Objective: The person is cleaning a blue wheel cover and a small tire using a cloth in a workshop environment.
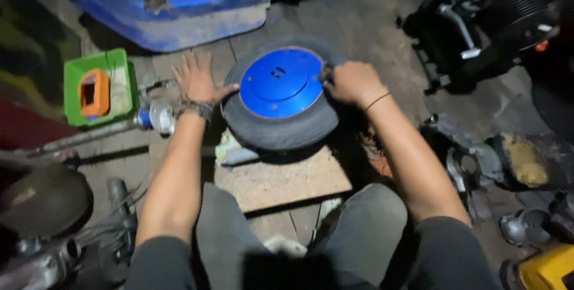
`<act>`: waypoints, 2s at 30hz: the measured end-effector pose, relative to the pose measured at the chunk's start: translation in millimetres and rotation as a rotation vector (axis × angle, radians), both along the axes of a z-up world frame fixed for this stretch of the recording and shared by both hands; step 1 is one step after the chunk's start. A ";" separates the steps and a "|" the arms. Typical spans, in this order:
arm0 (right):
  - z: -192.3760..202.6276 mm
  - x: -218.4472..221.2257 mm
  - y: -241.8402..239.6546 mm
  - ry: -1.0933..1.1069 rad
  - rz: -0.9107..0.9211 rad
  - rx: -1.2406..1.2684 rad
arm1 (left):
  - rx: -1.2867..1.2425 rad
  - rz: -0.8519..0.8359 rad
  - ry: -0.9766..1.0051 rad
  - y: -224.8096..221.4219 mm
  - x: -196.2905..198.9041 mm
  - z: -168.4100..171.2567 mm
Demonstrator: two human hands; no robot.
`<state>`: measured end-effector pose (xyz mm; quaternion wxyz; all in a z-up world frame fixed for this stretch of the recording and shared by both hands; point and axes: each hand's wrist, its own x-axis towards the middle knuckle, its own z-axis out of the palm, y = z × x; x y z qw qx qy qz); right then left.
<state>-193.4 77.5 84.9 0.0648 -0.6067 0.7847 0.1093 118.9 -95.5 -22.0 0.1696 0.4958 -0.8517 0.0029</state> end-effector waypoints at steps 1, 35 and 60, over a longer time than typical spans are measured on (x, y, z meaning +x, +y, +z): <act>-4.4 1.2 -1.3 -0.003 0.043 0.009 | 0.114 -0.011 0.066 8.8 -9.9 8.1; 23.3 48.8 7.7 -0.197 0.254 0.129 | 0.249 -0.331 0.182 81.1 -99.3 -0.2; 35.2 17.7 8.8 -0.204 0.138 0.154 | 0.201 -0.184 0.044 31.9 -36.3 5.3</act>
